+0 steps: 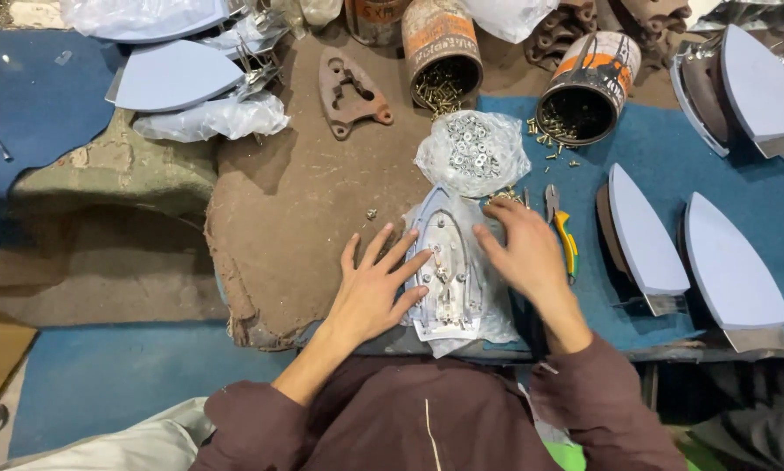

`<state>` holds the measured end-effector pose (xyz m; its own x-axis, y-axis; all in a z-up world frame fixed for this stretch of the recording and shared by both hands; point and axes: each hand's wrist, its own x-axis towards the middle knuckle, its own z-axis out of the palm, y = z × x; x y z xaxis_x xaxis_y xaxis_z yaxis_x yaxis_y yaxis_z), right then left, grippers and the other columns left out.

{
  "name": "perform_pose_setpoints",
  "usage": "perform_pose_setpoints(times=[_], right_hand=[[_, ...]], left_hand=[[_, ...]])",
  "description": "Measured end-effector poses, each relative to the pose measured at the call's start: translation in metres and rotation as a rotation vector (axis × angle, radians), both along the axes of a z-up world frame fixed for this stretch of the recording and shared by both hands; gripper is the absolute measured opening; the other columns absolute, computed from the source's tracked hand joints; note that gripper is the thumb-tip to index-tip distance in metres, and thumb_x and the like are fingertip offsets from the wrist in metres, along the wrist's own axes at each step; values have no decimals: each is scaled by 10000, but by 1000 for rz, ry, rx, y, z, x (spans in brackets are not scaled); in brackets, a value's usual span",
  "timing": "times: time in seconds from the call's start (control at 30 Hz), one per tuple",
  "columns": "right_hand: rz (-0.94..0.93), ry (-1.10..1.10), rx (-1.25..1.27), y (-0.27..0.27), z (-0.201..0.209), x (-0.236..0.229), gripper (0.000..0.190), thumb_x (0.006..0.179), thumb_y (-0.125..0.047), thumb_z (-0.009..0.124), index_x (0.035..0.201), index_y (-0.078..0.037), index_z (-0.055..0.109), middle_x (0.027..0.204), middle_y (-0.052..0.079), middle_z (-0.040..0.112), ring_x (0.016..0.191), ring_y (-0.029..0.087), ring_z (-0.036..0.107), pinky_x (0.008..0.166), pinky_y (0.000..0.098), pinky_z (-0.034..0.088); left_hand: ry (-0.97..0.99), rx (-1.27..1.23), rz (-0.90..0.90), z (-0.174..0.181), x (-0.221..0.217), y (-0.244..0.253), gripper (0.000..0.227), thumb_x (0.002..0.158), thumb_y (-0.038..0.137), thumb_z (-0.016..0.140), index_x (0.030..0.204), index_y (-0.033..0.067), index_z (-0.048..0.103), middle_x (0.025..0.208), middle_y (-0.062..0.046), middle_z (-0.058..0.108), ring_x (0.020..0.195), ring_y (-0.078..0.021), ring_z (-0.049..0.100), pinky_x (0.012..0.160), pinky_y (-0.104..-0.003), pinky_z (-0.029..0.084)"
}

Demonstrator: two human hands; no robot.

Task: The person assembles a clothes iron by placing a metal base plate onto a plastic housing. They use a screwdriver to tighten screws into the base plate and then use pliers to adjust internal components.

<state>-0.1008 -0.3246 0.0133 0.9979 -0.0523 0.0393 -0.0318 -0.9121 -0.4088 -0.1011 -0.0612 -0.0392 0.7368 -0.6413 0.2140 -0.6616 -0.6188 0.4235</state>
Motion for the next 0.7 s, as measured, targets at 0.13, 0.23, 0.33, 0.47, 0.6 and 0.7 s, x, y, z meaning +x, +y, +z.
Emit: perform_pose_setpoints(times=[0.13, 0.23, 0.33, 0.47, 0.6, 0.7], right_hand=[[101, -127, -23, -74, 45, 65, 364, 998, -340, 678, 1154, -28, 782, 1276, 207, 722, 981, 449, 723, 861, 550, 551], [79, -288, -181, -166, 48, 159, 276, 1110, -204, 606, 1213, -19, 784, 1165, 183, 771, 1018, 331, 723, 947, 509, 537], [36, -458, -428, -265, 28, 259, 227, 1080, -80, 632, 1168, 24, 813, 1022, 258, 776, 879, 480, 687, 825, 572, 529], [-324, -131, -465, -319, 33, 328, 360, 1014, -205, 601, 1214, 86, 674, 1058, 389, 685, 958, 584, 653, 857, 620, 547], [-447, 357, -376, -318, 53, 366, 410, 1064, -244, 536, 1145, 130, 686, 1161, 336, 676, 913, 490, 677, 738, 553, 569], [-237, 443, -504, -364, 37, 409, 452, 1088, -233, 518, 1524, -114, 498, 1314, 287, 651, 1076, 471, 661, 846, 574, 579]], left_hand=[[-15, -19, 82, -14, 1, -9, 557, 1082, 563, 343, 1531, 257, 462, 1603, -17, 437, 1503, -297, 323, 1164, -644, 158], [-196, -143, 172, -11, 1, -12, 563, 1088, 492, 342, 1432, 110, 573, 1534, -82, 535, 1408, -299, 469, 1136, -532, 272], [-134, -248, 197, -9, 2, -11, 516, 1086, 458, 370, 1389, 98, 580, 1517, -94, 526, 1341, -321, 472, 1102, -535, 326], [-85, -195, 302, -30, 4, -18, 501, 1018, 498, 452, 1345, 164, 632, 1448, -24, 594, 1312, -266, 503, 1068, -503, 353], [-314, -121, 444, -91, 22, -22, 525, 903, 644, 486, 1072, 255, 796, 1157, 47, 770, 1041, -186, 711, 892, -413, 565], [-351, -132, 394, -111, 54, -34, 491, 902, 605, 484, 1065, 260, 792, 1151, 51, 768, 1032, -189, 711, 887, -411, 560]])
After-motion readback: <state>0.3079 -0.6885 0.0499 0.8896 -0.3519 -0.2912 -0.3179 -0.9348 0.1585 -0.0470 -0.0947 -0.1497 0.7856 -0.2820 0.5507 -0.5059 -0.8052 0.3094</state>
